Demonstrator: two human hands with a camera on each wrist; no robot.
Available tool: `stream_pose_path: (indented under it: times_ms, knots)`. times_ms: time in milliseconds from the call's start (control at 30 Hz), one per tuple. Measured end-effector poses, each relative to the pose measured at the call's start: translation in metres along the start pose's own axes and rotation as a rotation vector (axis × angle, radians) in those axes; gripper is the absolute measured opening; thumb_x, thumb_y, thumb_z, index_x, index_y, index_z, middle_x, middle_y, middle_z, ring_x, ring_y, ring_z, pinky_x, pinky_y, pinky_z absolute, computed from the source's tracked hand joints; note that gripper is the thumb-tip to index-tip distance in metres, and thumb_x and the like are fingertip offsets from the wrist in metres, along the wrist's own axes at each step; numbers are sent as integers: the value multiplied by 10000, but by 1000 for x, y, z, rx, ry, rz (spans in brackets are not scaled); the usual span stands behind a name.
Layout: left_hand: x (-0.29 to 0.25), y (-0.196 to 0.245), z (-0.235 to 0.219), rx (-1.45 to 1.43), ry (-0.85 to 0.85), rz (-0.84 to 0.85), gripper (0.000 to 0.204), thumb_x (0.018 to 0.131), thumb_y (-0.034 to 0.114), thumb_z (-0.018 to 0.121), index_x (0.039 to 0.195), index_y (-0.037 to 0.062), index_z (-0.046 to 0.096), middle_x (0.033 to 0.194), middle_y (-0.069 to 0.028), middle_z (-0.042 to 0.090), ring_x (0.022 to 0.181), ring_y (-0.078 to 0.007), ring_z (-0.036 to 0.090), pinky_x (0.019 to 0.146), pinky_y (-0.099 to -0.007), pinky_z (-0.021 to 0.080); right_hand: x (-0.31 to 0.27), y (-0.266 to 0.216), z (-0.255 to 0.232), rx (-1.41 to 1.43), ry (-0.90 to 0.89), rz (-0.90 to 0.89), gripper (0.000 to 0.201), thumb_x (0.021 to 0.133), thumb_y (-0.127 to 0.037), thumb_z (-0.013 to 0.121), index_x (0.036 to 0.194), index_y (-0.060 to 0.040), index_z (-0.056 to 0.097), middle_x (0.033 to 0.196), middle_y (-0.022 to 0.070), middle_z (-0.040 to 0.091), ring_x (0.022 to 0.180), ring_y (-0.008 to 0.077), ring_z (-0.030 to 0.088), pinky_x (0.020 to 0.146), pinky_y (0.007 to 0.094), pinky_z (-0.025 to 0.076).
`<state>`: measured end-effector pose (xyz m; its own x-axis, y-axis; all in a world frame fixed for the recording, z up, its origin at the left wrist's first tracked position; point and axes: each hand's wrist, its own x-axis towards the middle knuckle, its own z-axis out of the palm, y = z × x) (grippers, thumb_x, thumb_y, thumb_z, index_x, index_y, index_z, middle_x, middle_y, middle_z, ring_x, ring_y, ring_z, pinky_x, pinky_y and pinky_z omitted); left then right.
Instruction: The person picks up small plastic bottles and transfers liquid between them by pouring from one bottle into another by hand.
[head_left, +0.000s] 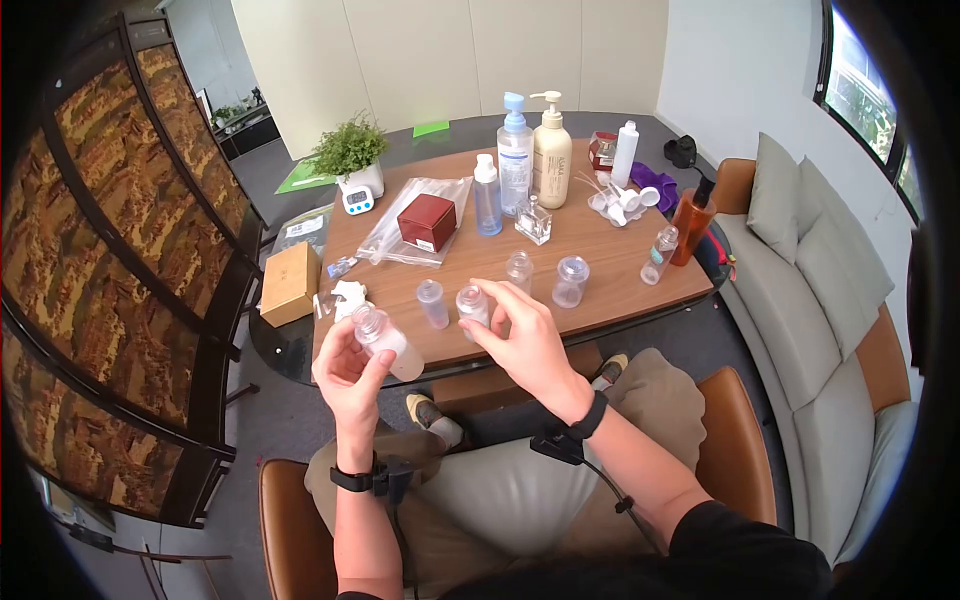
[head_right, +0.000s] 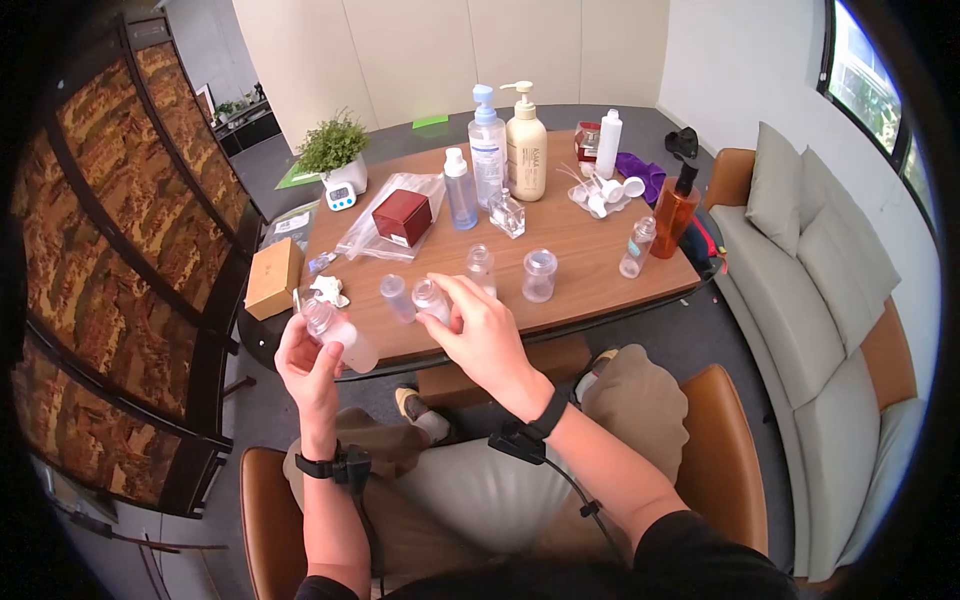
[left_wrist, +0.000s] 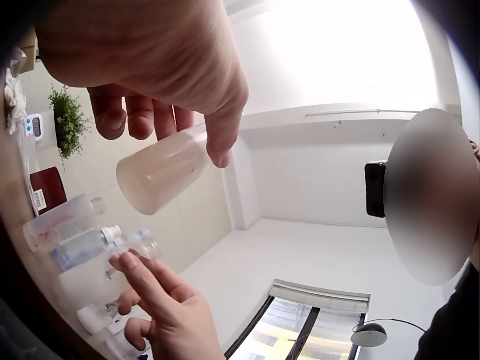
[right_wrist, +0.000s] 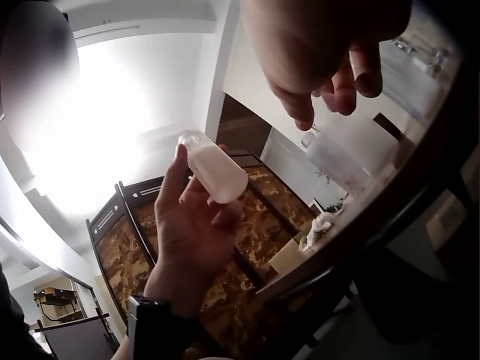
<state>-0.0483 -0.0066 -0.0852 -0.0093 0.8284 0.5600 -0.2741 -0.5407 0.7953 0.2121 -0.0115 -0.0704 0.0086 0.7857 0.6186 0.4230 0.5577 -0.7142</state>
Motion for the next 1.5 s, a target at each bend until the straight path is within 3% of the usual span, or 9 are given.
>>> stream_pose_path:
  times_ms: [167, 467, 567, 600, 700, 800, 1100, 1200, 1500]
  knots:
    - [0, 5, 5, 59, -8, -6, 549, 926, -85, 850, 1443, -84, 664, 1316, -160, 780, 1203, -202, 755, 1032, -348, 610, 2, 1, 7, -81, -7, 105, 559, 947, -113, 894, 1443, 48, 695, 1033, 124, 728, 689, 154, 610, 678, 360, 531]
    - [1, 3, 13, 88, -26, -32, 563, 919, -98, 861, 1450, -68, 678, 1324, -145, 775, 1191, -196, 752, 1004, -334, 615, -1, -11, 3, -14, 137, -61, 534, 937, -81, 881, 1428, 12, 693, 1159, 119, 757, 741, 192, 696, 705, 367, 585]
    - [0, 3, 18, 82, -30, -45, 570, 919, -92, 867, 1453, -72, 671, 1329, -144, 770, 1189, -195, 752, 994, -334, 620, -8, -24, -3, 23, 131, -292, 452, 907, 42, 813, 1344, -28, 721, 1227, 85, 711, 758, 83, 643, 524, 239, 472]
    - [0, 4, 20, 60, -28, -67, 574, 918, -95, 867, 1455, -72, 665, 1327, -146, 769, 1180, -192, 753, 979, -331, 624, -11, -43, -6, 88, 44, -187, 508, 902, -60, 880, 1379, -48, 708, 1188, 109, 727, 824, 192, 699, 667, 345, 590]
    - [-5, 4, 30, 9, -49, -105, 576, 916, -100, 866, 1452, -71, 656, 1323, -147, 766, 1162, -184, 754, 946, -316, 632, -12, -60, -3, 68, -58, -229, 607, 897, -156, 907, 1440, -24, 670, 1295, 148, 697, 1040, 338, 722, 883, 453, 618]
    - [-10, 9, 46, -23, -77, -100, 552, 915, -105, 864, 1425, -64, 658, 1314, -142, 757, 1139, -162, 737, 888, -281, 636, -13, -46, 5, 55, -63, -263, 606, 890, -139, 905, 1430, -2, 667, 1276, 160, 697, 1120, 378, 713, 963, 473, 599]
    - [-11, 7, 71, 232, -15, -20, 459, 971, -55, 808, 1418, -13, 712, 1413, -121, 689, 849, -54, 612, 586, -202, 516, 3, -42, -30, 74, 151, -198, 491, 889, -97, 880, 1331, 1, 687, 1199, 132, 690, 1018, 276, 708, 833, 385, 581]
    - [-10, -7, 81, 599, 35, 103, 465, 983, -31, 810, 1435, 13, 711, 1411, -119, 692, 753, -43, 585, 572, -209, 484, 18, -27, -51, 48, 263, -157, 471, 873, -63, 874, 1303, -13, 688, 1188, 102, 693, 953, 222, 669, 780, 352, 540]
    - [-11, -42, 99, 836, 66, 112, 538, 951, 57, 887, 1453, 12, 698, 1309, -85, 780, 603, -79, 459, 555, -288, 433, 22, 3, -81, 152, 243, -7, 497, 885, -107, 889, 1333, -24, 691, 1166, 76, 741, 976, 179, 691, 777, 340, 521]
